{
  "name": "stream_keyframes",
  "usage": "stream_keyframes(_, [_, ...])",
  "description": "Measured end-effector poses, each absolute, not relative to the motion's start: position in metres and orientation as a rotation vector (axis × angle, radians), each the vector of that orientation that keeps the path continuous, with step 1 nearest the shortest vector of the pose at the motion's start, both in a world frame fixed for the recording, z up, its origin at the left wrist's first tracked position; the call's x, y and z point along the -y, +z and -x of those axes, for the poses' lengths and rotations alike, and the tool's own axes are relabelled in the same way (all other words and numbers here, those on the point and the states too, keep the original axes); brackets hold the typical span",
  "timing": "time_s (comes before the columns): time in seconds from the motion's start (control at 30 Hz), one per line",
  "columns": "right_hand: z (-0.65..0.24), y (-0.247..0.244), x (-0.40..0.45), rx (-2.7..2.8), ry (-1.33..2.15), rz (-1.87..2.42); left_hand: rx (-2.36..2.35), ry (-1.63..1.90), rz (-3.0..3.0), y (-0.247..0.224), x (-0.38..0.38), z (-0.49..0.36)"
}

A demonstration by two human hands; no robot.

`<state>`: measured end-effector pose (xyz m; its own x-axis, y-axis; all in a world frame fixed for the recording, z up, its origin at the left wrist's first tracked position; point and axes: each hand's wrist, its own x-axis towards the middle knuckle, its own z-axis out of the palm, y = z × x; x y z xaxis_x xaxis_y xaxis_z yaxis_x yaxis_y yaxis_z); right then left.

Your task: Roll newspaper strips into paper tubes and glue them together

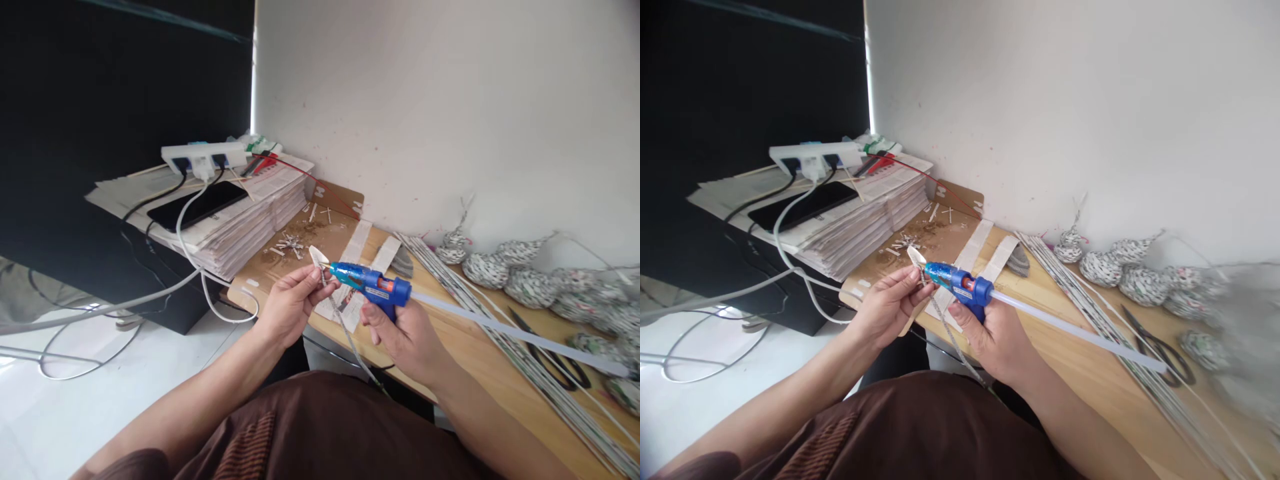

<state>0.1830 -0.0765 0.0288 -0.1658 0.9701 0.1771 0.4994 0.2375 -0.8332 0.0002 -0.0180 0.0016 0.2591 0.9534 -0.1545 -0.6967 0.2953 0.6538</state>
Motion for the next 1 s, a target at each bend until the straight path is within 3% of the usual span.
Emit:
stream_keyframes(0.67, [-0.18,0.0334,0.0759,1.829,0.724,1.355,-0.613,1.198,-0.519,-0.0004,0.0171,0.001])
stream_keyframes(1.0, [-0.1775,0.0361,0.0765,1.94,0.478,1.457,-0.603,1.2,-0.524,-0.0005,0.0173,0.0019])
